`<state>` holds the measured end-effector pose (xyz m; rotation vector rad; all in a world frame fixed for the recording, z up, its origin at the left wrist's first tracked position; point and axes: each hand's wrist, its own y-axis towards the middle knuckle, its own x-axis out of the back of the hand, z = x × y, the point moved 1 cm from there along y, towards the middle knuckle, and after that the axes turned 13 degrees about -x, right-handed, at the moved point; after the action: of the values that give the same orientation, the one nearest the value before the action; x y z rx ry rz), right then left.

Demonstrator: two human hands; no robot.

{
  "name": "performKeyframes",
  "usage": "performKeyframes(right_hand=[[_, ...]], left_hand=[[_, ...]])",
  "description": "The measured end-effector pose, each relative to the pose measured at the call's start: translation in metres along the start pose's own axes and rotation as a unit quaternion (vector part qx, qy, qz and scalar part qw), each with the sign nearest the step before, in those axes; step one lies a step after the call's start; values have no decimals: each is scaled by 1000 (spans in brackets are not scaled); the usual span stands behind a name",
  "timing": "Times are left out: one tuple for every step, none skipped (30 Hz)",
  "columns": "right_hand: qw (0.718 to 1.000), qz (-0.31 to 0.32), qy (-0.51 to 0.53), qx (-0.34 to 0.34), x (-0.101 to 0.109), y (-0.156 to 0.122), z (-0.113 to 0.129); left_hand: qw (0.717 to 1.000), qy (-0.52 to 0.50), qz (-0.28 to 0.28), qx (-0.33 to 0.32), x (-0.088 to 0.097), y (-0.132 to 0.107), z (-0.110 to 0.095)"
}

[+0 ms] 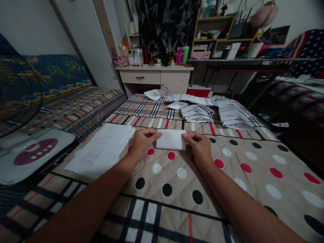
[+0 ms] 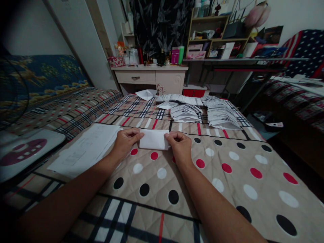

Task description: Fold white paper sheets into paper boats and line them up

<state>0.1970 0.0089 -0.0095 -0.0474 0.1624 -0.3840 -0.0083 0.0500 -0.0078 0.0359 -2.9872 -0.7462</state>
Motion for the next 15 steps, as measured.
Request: performKeyframes(right_hand=[[1000, -5, 1, 2, 0, 0, 0], [1000, -11, 1, 3, 0, -1, 1], [1000, -17, 0, 1, 0, -1, 2], [1000, -22, -1, -2, 0, -2, 2], [1000, -27, -2, -5, 0, -3, 3], [999, -33, -2, -6, 0, -3, 4], [999, -37, -1, -5, 0, -4, 4], [999, -40, -1, -5, 0, -4, 4], [999, -42, -1, -3, 0, -4, 5], [999, -43, -2, -2, 0, -4, 4], [999, -42, -4, 0, 0, -4, 4], [999, -41, -5, 1, 0, -4, 4], [999, -41, -7, 2, 0, -3, 3], [999, -41, -9, 5, 0, -3, 3], [999, -41, -11, 9, 0, -3, 3]], left_hand=[[1000, 0, 0, 4, 0, 0, -1], [1000, 0, 2, 7, 0, 0, -1], [1000, 1, 3, 10, 0, -1, -2], [1000, 2, 5, 12, -1, -1, -2], [1000, 4, 7, 12, -1, -1, -2], [1000, 6, 9, 11, -1, -1, -2], [1000, 6, 11, 11, -1, -1, -1], [1000, 5, 13, 11, -1, -1, -1], [1000, 2, 14, 11, -2, -1, 0], [1000, -1, 15, 12, -2, -2, 1], [1000, -4, 14, 13, -2, -2, 1], [1000, -6, 13, 12, -2, -2, 2], [1000, -7, 13, 12, -2, -2, 2], [1000, -7, 12, 10, -2, -2, 2], [1000, -6, 10, 10, -2, -2, 1]])
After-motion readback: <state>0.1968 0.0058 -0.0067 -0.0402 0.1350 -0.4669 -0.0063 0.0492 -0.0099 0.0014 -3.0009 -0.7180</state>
